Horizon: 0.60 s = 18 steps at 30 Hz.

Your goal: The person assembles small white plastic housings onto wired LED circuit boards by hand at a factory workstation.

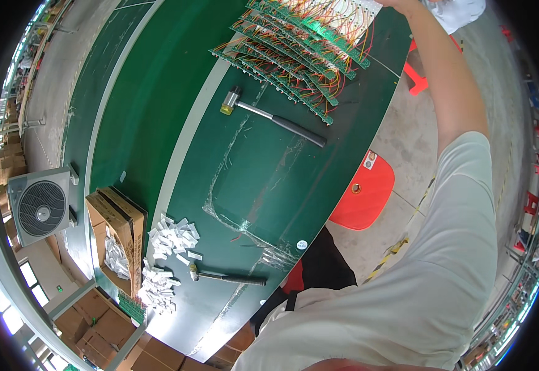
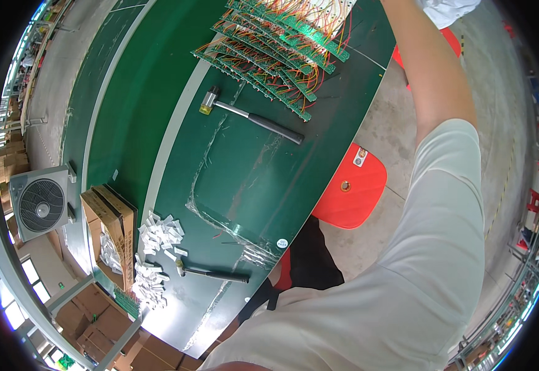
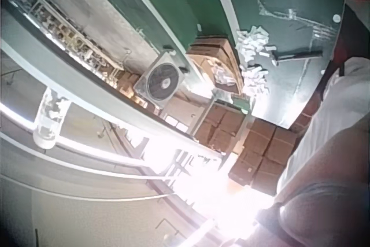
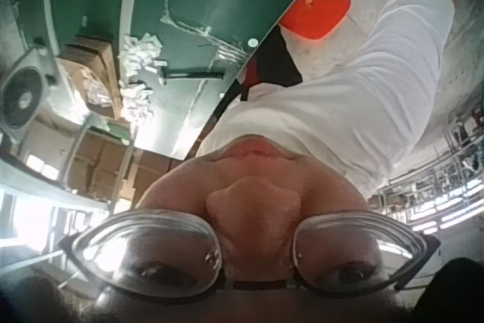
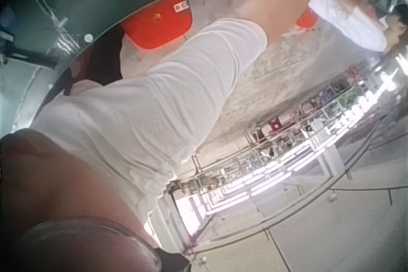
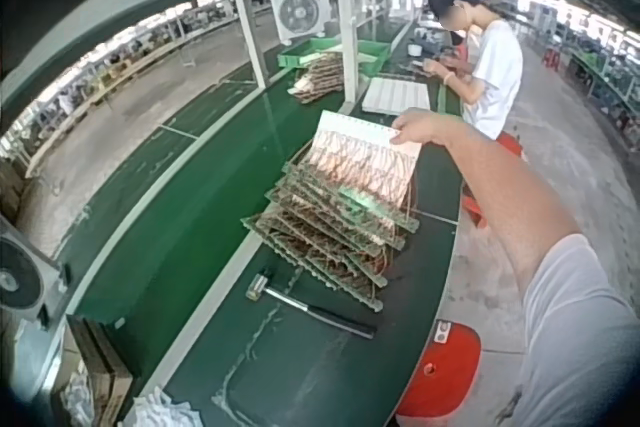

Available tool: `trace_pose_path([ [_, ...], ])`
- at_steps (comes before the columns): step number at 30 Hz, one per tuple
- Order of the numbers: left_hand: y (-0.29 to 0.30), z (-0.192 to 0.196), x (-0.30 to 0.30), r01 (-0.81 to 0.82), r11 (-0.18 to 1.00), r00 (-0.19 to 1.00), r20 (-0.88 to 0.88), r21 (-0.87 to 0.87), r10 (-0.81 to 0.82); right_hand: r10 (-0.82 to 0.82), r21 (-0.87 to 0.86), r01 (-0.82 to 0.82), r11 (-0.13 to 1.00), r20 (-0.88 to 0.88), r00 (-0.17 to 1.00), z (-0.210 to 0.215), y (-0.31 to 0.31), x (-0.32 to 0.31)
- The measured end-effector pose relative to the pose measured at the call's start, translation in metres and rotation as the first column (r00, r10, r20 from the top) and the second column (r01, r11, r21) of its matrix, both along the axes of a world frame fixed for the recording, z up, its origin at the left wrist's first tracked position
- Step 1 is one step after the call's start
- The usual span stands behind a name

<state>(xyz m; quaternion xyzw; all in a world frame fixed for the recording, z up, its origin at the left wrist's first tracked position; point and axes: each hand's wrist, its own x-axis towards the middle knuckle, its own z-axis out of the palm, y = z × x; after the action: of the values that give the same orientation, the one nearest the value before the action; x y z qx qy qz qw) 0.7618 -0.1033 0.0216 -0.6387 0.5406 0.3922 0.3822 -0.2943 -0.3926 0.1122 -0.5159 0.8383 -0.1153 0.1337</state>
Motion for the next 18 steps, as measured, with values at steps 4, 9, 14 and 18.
trace_pose_path([
  [4,0.027,-0.021,0.024,0.036,0.999,0.999,-0.025,-0.015,-0.036,0.001,-0.204,-0.009,0.979,-0.038,0.999,0.056,0.006,0.051],
  [9,0.077,-0.043,0.066,0.048,0.998,0.998,-0.043,-0.042,-0.049,-0.075,-0.352,-0.094,0.931,-0.438,0.896,0.125,0.018,0.172],
  [14,0.118,-0.056,0.118,0.064,0.996,0.996,-0.055,-0.066,-0.068,-0.168,-0.473,-0.022,0.881,-0.355,0.92,0.187,0.044,0.285],
  [18,0.113,-0.039,0.109,0.031,0.988,0.966,-0.25,-0.149,-0.068,-0.184,-0.474,-0.097,0.875,-0.511,0.839,0.232,0.074,0.356],
])
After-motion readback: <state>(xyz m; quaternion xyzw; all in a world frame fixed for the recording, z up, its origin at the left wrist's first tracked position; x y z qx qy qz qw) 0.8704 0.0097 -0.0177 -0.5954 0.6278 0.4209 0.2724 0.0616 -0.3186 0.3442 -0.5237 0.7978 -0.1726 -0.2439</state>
